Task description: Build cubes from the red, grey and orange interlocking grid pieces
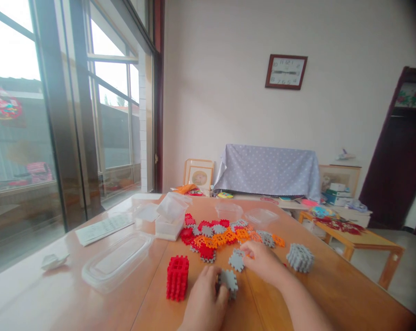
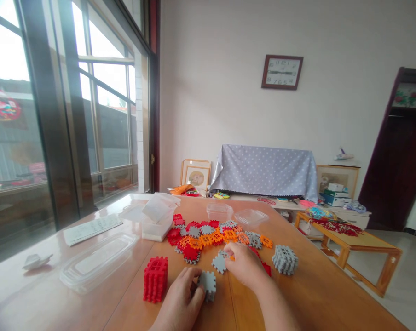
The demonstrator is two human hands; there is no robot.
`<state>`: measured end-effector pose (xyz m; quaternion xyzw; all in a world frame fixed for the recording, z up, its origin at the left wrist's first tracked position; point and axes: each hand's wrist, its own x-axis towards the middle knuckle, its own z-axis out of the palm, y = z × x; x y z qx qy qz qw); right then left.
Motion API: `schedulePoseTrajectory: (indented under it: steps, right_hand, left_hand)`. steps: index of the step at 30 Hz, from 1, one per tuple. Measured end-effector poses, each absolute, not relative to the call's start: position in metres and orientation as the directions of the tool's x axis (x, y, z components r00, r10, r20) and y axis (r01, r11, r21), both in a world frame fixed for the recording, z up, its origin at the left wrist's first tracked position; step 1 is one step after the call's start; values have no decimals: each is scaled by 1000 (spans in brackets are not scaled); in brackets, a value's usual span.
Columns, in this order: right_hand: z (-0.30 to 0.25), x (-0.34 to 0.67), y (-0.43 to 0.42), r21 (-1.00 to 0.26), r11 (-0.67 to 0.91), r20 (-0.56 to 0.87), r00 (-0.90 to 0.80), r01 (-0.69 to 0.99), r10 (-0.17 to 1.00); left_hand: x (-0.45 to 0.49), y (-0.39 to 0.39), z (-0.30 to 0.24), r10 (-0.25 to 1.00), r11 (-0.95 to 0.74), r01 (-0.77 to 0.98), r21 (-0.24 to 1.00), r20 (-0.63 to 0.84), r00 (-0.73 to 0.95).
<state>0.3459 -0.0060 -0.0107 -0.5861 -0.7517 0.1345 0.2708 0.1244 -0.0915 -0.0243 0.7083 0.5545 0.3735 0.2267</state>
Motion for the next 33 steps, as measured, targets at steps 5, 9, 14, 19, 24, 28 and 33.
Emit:
schedulePoseTrajectory:
  steps: [5,9,14,19,24,28,33]
  right_hand:
    - [-11,343,-11,-447,253,219,-169,858,961]
    - [-12,334,-14,-354,263,230,-188,897,955]
    - [-11,332,-15,-333,273,229,-203,902,952]
    - [-7,340,-15,-396,220,160,-169,892,972]
    - [-4,336,-18,-374,249,191,-189,893,963]
    - [-4,324,-20,-301,237,197,-183,924,963]
    - [-4,316,-21,-258,241,181,-198,936,963]
  left_hand:
    - [125,-91,-26,954,-286,602,746,281,105]
    - [125,-92,-28,954,-287,590,755,279,106]
    - [125,-93,-26,957,-276,598,752,273,99]
    - [125,-94,-28,965,-247,588,771,253,73]
    - [125,-94,-29,968,-243,568,786,238,84]
    - [125,-95,-28,968,-246,572,782,233,98]
    - [124,-94,-28,966,-249,582,774,238,98]
